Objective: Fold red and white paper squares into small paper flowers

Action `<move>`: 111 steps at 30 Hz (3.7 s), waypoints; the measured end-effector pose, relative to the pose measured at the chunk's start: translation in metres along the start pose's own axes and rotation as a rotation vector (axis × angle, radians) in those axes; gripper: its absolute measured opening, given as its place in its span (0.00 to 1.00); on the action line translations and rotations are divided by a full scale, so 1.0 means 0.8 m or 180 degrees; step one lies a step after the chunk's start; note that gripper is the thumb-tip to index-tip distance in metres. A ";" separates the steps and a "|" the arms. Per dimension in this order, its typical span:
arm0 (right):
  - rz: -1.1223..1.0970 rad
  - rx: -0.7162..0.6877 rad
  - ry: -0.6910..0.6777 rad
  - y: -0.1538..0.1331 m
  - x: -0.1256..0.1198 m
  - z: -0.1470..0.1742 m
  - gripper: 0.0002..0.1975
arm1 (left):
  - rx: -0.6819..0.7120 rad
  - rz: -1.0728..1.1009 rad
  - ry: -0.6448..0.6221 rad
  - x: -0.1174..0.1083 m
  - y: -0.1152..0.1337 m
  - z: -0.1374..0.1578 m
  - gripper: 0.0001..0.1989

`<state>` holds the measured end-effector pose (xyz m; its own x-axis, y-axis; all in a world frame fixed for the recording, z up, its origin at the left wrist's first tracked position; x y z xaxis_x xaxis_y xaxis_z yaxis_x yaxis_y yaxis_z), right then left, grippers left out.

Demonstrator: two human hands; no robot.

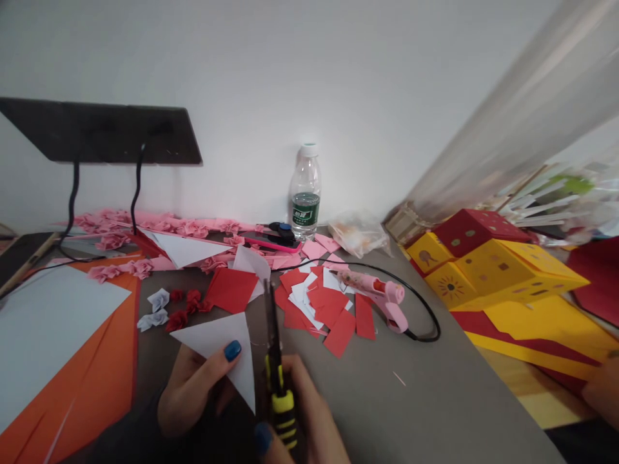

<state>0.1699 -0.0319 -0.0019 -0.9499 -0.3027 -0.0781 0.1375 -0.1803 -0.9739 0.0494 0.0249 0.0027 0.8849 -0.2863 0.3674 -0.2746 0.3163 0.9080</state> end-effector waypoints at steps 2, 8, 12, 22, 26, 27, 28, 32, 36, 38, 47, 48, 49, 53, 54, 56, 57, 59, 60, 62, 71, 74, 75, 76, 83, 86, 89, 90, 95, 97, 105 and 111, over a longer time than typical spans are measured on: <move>0.0066 -0.0013 0.0199 0.001 -0.025 0.001 0.27 | 0.0067 -0.0189 -0.0350 0.012 0.004 -0.007 0.27; 0.0806 0.0018 0.1547 -0.016 -0.114 0.012 0.29 | 0.0171 -0.0778 -0.0166 0.003 0.013 -0.028 0.31; 0.1015 -0.0126 0.1254 -0.044 -0.108 0.000 0.27 | 0.0279 -0.0774 -0.0130 0.001 0.018 -0.032 0.29; 0.3343 -0.0366 0.2047 -0.032 -0.135 -0.025 0.24 | 0.0473 -0.0652 -0.0099 -0.005 0.024 -0.038 0.24; 0.3563 -0.0500 0.2119 -0.014 -0.130 -0.030 0.28 | 0.0507 -0.0458 -0.0059 -0.008 0.026 -0.039 0.18; 0.3537 -0.0525 0.2158 -0.014 -0.128 -0.029 0.27 | 0.0504 -0.0421 -0.0059 -0.008 0.026 -0.039 0.16; 0.3466 -0.0574 0.2235 -0.018 -0.128 -0.025 0.26 | 0.0503 -0.0388 -0.0059 -0.009 0.026 -0.040 0.15; 0.2745 -0.1014 0.2112 -0.055 -0.113 -0.016 0.16 | 0.0513 -0.0294 -0.0056 -0.012 0.026 -0.042 0.15; 0.1620 -0.1292 0.1011 -0.093 -0.066 -0.046 0.12 | 0.0574 -0.0320 -0.0060 -0.015 0.027 -0.045 0.14; 0.1325 -0.1285 0.0546 -0.104 -0.040 -0.068 0.10 | 0.0605 -0.0328 -0.0004 -0.021 0.026 -0.047 0.14; 0.0397 -0.1394 -0.0024 -0.101 -0.040 -0.153 0.12 | 0.0851 0.0265 0.0225 -0.056 0.058 -0.048 0.22; 0.0385 -0.1436 -0.0075 -0.099 -0.042 -0.157 0.13 | 0.0785 0.0078 0.0255 -0.059 0.059 -0.048 0.21; 0.0342 -0.1476 -0.0107 -0.097 -0.044 -0.160 0.13 | 0.0741 -0.0155 0.0277 -0.061 0.061 -0.048 0.20; 0.0102 -0.1430 -0.0063 -0.078 -0.053 -0.166 0.13 | 0.0708 -0.0745 0.0263 -0.062 0.063 -0.050 0.21; 0.0056 -0.1431 -0.0041 -0.075 -0.054 -0.166 0.14 | 0.0746 -0.0815 0.0240 -0.060 0.064 -0.050 0.22; 0.0008 -0.1439 -0.0045 -0.071 -0.052 -0.164 0.14 | 0.0795 -0.0919 0.0205 -0.056 0.066 -0.050 0.23; -0.0007 -0.1451 -0.0061 -0.071 -0.050 -0.163 0.14 | 0.0792 -0.0953 0.0206 -0.056 0.066 -0.050 0.23; -0.0048 -0.1453 -0.0116 -0.071 -0.045 -0.162 0.15 | 0.0749 -0.1029 0.0255 -0.057 0.066 -0.050 0.22; -0.0094 -0.1438 -0.0152 -0.071 -0.042 -0.161 0.15 | 0.0734 -0.1086 0.0285 -0.058 0.067 -0.049 0.21; -0.0249 -0.1380 -0.0232 -0.070 -0.037 -0.161 0.15 | 0.0756 -0.1251 0.0306 -0.059 0.068 -0.048 0.19; -0.0200 -0.1263 -0.0324 -0.071 -0.025 -0.157 0.17 | 0.0935 -0.2296 0.0283 -0.047 0.073 -0.047 0.07; -0.0344 -0.1267 -0.0364 -0.070 -0.021 -0.156 0.19 | 0.0987 -0.2298 0.0493 -0.055 0.077 -0.045 0.07; -0.0421 -0.1223 -0.0405 -0.068 -0.019 -0.157 0.20 | 0.0988 -0.2215 0.0547 -0.059 0.077 -0.045 0.08; -0.0474 -0.1170 -0.0441 -0.064 -0.017 -0.158 0.21 | 0.0968 -0.2095 0.0569 -0.062 0.076 -0.045 0.08; -0.0352 -0.0948 -0.0214 -0.050 -0.026 -0.164 0.19 | 0.0767 -0.1453 0.0434 -0.063 0.065 -0.047 0.14; -0.0335 -0.0905 -0.0315 -0.051 -0.021 -0.163 0.19 | 0.0755 -0.1472 0.0483 -0.066 0.063 -0.047 0.14; -0.0271 -0.0888 -0.0387 -0.052 -0.015 -0.161 0.18 | 0.0761 -0.1307 0.0566 -0.075 0.056 -0.049 0.16; -0.0305 -0.0896 -0.0394 -0.052 -0.014 -0.161 0.18 | 0.0773 -0.1208 0.0571 -0.077 0.053 -0.050 0.17; -0.0303 -0.1091 -0.0342 -0.058 -0.016 -0.158 0.16 | 0.0817 -0.1115 0.0519 -0.076 0.053 -0.053 0.16; -0.0413 -0.1178 -0.0293 -0.061 -0.020 -0.157 0.16 | 0.0819 -0.1338 0.0483 -0.071 0.059 -0.053 0.13; -0.0731 -0.1413 -0.0531 -0.067 -0.029 -0.155 0.14 | 0.0846 -0.1314 0.0075 -0.053 0.069 -0.050 0.08; -0.0845 -0.1542 -0.0720 -0.066 -0.030 -0.153 0.12 | 0.1104 -0.1211 -0.0066 -0.050 0.077 -0.043 0.06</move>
<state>0.1512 0.0998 0.0252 -0.8435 -0.5073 0.1767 -0.2906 0.1544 -0.9443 0.0101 0.0873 0.0368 0.9398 -0.3417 -0.0011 -0.0466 -0.1314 0.9902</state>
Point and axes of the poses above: each hand's wrist, its own z-axis away from the middle knuckle, its own x-axis out of the palm, y = z × x, the point moved 10 cm from there along -z, towards the middle knuckle, and after that the axes turned 8 degrees about -y, right-handed, at the moved point
